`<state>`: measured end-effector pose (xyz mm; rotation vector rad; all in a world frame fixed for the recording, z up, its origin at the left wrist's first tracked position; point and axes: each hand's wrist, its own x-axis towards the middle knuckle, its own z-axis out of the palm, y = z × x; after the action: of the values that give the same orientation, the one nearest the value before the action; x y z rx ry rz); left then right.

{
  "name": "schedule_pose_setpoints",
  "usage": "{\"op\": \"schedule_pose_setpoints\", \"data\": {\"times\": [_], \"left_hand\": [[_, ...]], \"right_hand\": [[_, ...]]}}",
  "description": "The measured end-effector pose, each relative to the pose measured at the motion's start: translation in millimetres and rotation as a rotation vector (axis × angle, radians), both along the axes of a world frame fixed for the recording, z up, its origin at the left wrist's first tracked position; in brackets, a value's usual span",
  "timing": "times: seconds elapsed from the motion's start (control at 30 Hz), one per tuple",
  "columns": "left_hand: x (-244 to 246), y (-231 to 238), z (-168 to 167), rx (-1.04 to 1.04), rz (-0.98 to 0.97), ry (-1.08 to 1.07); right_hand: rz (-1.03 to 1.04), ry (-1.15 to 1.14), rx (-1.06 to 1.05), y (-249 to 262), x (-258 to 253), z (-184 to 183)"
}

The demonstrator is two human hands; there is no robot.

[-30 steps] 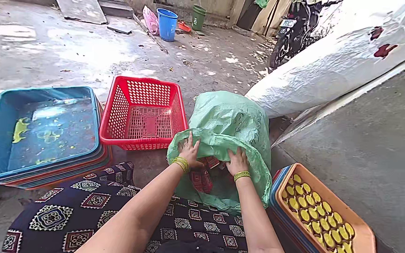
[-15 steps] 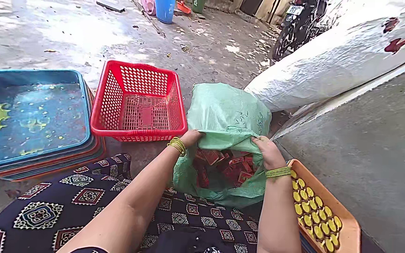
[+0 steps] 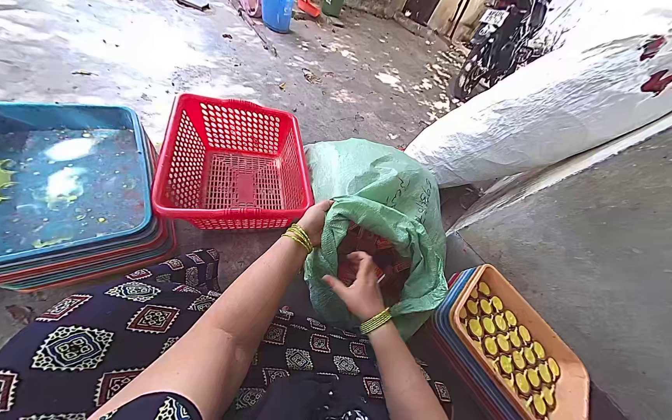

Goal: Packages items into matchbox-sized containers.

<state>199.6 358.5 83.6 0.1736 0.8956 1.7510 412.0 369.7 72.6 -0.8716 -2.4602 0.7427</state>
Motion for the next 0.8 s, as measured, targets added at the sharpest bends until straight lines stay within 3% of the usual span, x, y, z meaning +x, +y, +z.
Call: {"op": "schedule_pose_setpoints", "data": {"times": [0.07,0.1,0.17,0.23,0.3,0.37,0.47,0.53,0.6,0.67,0.73,0.8], "left_hand": [[2,3,8,0.015,0.047,-0.076],[2,5,13,0.028,0.1,-0.122],[-1,9,20,0.087,0.265,-0.225],[-10,10,32,0.154,0.45,-0.315],[-22,8,46,0.159,0.546,-0.363],[-25,6,45,0.151,0.546,-0.354],[-19,7,31,0.139,0.447,-0.285],[-21,2,25,0.087,0.338,-0.242],[-30,-6,22,-0.003,0.217,-0.205],[-37,-10,17,-0.069,0.133,-0.169],[-39,-10,15,-0.101,0.088,-0.14],[-36,-10,18,-0.131,0.064,-0.104]], "right_hand": [[-0.071,-0.309,-0.237,-18,-4,-22],[-0.102,-0.416,-0.224,-22,-4,-24],[-0.161,-0.386,0.131,-34,9,-16],[-0.119,0.014,0.702,-31,28,-15],[0.031,0.171,0.886,-39,35,-6],[0.264,-0.023,0.735,-65,36,-14],[0.653,-0.631,-0.054,-73,17,-43],[0.695,-0.592,-0.332,-57,15,-52],[0.375,-0.289,-0.24,-48,24,-41],[0.028,-0.053,0.026,-36,25,-34],[-0.097,-0.143,0.089,-22,18,-37],[-0.007,-0.447,-0.02,-19,8,-45]]}}
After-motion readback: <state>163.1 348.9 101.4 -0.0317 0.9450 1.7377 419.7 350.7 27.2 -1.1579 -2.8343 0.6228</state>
